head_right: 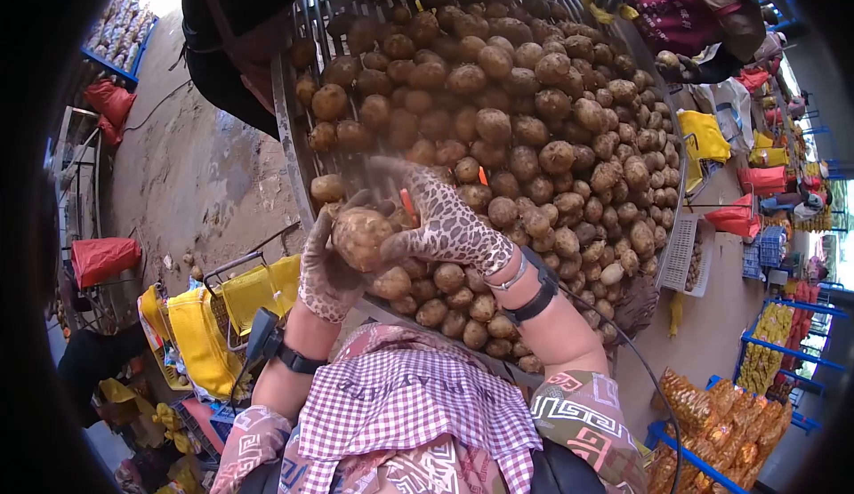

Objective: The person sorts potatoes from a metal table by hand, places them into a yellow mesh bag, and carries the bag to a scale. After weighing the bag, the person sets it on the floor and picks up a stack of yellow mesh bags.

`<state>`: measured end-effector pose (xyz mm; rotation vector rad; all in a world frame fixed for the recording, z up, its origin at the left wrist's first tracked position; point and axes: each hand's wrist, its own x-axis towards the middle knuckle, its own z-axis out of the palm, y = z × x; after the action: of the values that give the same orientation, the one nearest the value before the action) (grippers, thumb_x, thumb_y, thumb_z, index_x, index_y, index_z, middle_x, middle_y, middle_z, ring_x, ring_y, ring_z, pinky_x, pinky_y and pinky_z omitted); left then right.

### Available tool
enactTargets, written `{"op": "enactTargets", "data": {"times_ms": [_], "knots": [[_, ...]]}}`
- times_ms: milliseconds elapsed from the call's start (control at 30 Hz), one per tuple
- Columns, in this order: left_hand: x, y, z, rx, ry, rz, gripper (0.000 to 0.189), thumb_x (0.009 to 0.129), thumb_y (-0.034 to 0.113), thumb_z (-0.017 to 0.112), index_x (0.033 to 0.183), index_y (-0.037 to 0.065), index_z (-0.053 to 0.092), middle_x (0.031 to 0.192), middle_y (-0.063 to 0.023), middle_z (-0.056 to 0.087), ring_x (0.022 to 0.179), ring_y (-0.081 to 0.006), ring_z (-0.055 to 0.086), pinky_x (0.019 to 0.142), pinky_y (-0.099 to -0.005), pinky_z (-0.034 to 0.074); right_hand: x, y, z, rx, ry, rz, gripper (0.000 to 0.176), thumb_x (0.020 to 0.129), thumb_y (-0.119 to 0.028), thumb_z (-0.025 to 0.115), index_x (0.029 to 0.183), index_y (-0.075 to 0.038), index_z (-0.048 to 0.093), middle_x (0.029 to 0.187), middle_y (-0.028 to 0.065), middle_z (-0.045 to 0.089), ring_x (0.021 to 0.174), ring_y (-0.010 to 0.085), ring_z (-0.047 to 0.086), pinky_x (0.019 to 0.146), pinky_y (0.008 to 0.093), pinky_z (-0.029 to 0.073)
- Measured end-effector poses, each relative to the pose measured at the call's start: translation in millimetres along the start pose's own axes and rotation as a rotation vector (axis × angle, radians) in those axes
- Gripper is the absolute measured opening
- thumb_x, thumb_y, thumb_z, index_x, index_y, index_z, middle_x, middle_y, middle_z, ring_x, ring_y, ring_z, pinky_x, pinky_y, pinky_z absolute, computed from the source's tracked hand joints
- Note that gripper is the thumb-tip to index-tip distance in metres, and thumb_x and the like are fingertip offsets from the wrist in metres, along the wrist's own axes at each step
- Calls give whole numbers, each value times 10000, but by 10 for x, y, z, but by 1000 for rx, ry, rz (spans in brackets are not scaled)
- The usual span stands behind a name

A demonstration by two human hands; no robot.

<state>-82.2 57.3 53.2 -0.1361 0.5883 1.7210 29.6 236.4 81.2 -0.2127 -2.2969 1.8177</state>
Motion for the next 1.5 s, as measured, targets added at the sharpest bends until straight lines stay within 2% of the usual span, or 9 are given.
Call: {"op": "enactTargets", "data": {"times_ms": [133, 333, 467, 533, 667, 767, 967, 1267, 1500], "knots": [[1, -140, 68, -173, 3, -87, 552, 916, 507, 537, 1188, 27, 559, 1157, -165, 636, 1039, -341, 640, 862, -551, 539, -54, 707, -672, -1083, 673, 63, 777, 732, -357, 793, 1343, -9, 463, 1337, 219, 499, 1259, 378, 456, 1062, 455, 371], [44, -275, -128, -147, 186, -224, 488, 940, 491, 515, 1016, 25, 635, 891, -161, 691, 811, -354, 687, 682, -502, 578, 100, 1054, -1052, -940, 545, 331, 605, 758, -247, 759, 1298, -97, 530, 1264, 197, 558, 1202, 341, 517, 1010, 404, 430], [23, -234, 221, -143, 270, -132, 483, 913, 488, 570, 1037, 24, 624, 935, -152, 682, 842, -362, 684, 723, -535, 578, -91, 914, -891, 393, 710, 246, 545, 872, -376, 689, 1273, -50, 517, 1208, 130, 603, 1107, 280, 597, 899, 453, 524], [68, -250, 27, -112, 235, -174, 538, 911, 498, 574, 1159, 21, 591, 998, -143, 665, 874, -336, 677, 686, -495, 595, -250, 553, -659, 1175, 412, 238, 624, 870, -485, 658, 1285, -43, 508, 1210, 118, 594, 1124, 263, 583, 908, 477, 528], [23, -226, 121, -140, -192, -344, 620, 939, 493, 538, 1393, 85, 430, 1168, -144, 594, 930, -291, 656, 664, -412, 618, -453, 216, -120, 435, 430, 179, 709, 877, -543, 623, 1329, -21, 460, 1247, 140, 557, 1158, 233, 544, 967, 372, 485], [-72, -297, -186, -426, -9, -458, 655, 921, 505, 552, 1368, 41, 436, 1186, -220, 582, 828, -315, 674, 664, -444, 612, -415, -191, 203, -7, 29, 151, 727, 865, -471, 673, 1376, -16, 428, 1362, 152, 485, 1304, 268, 429, 1103, 385, 334], [-904, 208, -711, -476, -207, 23, 614, 913, 433, 583, 1371, 56, 421, 1291, -281, 515, 825, -365, 695, 703, -478, 616, -636, 17, 477, -105, 122, 360, 547, 910, -330, 651, 1335, -28, 486, 1311, 150, 540, 1245, 252, 496, 1049, 382, 395], [-1486, 1009, -2840, -317, 382, 258, 576, 947, 492, 491, 1298, 35, 496, 1237, -207, 586, 1051, -344, 620, 916, -503, 519, -455, 110, 352, -235, 284, 449, 297, 910, -118, 620, 1182, 2, 599, 1104, 120, 664, 1055, 173, 605, 922, 321, 472], [-1410, 936, -3418, -198, 1069, 222, 525, 934, 421, 551, 1336, 96, 463, 1358, -145, 477, 1224, -319, 483, 1003, -466, 443, -85, 474, 106, -749, 216, 319, 473, 871, -273, 659, 1241, 8, 568, 1236, 198, 595, 1167, 339, 553, 999, 418, 433]]}}
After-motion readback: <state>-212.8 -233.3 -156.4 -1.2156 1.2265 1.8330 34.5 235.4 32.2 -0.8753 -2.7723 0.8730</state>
